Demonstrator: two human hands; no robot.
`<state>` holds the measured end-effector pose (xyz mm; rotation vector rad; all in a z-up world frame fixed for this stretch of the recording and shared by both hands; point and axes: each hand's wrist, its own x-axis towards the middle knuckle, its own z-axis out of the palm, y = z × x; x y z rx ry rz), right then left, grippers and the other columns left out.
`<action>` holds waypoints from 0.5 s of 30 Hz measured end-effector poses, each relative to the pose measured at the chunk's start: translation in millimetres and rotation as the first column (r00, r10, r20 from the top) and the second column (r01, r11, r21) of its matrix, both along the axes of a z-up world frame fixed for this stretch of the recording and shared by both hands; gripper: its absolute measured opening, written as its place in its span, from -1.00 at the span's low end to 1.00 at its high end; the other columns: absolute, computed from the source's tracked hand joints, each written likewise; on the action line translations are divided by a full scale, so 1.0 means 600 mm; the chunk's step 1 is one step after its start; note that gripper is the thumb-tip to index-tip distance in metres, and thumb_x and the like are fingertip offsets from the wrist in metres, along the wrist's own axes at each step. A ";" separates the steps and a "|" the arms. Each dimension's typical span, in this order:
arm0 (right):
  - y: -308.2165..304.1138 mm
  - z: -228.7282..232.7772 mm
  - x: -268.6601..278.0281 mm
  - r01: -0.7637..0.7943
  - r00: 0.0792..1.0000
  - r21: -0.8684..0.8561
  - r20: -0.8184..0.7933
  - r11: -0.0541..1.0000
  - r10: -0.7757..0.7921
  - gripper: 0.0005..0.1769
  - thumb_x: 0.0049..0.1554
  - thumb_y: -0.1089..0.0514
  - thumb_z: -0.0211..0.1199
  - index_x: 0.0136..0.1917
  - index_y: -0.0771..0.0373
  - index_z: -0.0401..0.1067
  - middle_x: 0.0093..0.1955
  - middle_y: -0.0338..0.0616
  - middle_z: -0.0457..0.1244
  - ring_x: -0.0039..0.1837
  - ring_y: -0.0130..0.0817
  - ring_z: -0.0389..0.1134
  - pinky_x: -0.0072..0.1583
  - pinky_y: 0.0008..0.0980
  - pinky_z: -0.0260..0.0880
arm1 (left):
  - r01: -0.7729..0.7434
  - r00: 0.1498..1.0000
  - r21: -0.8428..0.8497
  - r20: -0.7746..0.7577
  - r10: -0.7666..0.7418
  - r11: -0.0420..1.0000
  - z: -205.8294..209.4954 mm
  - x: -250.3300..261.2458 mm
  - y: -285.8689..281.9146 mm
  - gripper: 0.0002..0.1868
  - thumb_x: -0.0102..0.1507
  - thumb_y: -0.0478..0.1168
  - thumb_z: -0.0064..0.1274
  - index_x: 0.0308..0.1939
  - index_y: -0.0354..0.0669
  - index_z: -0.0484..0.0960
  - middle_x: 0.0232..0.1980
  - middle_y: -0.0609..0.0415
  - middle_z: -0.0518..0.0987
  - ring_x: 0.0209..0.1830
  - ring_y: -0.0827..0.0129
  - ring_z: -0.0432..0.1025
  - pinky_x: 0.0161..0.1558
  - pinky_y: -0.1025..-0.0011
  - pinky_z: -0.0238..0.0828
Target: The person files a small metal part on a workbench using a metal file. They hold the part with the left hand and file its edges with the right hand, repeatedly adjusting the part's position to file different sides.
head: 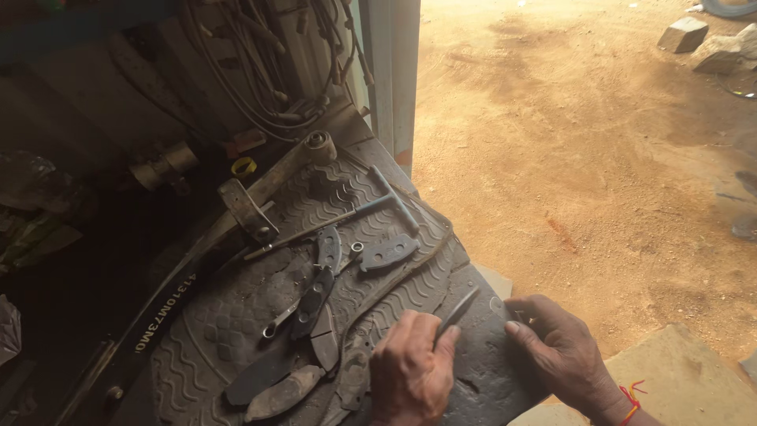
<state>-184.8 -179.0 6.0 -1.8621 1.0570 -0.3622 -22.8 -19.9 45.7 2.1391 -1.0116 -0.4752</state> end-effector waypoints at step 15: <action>-0.066 0.021 -0.008 -0.125 0.979 0.059 0.172 0.990 0.114 -0.66 0.10 0.09 0.35 0.13 0.23 0.52 0.01 -0.09 0.44 0.01 -0.34 0.55 0.05 -0.33 0.54 | -0.289 0.946 0.021 -0.146 0.288 0.957 -0.065 0.006 0.004 -0.68 0.21 -0.12 0.37 -0.05 -0.15 0.67 -0.34 -0.07 0.66 -0.38 0.20 0.53 -0.35 0.24 0.46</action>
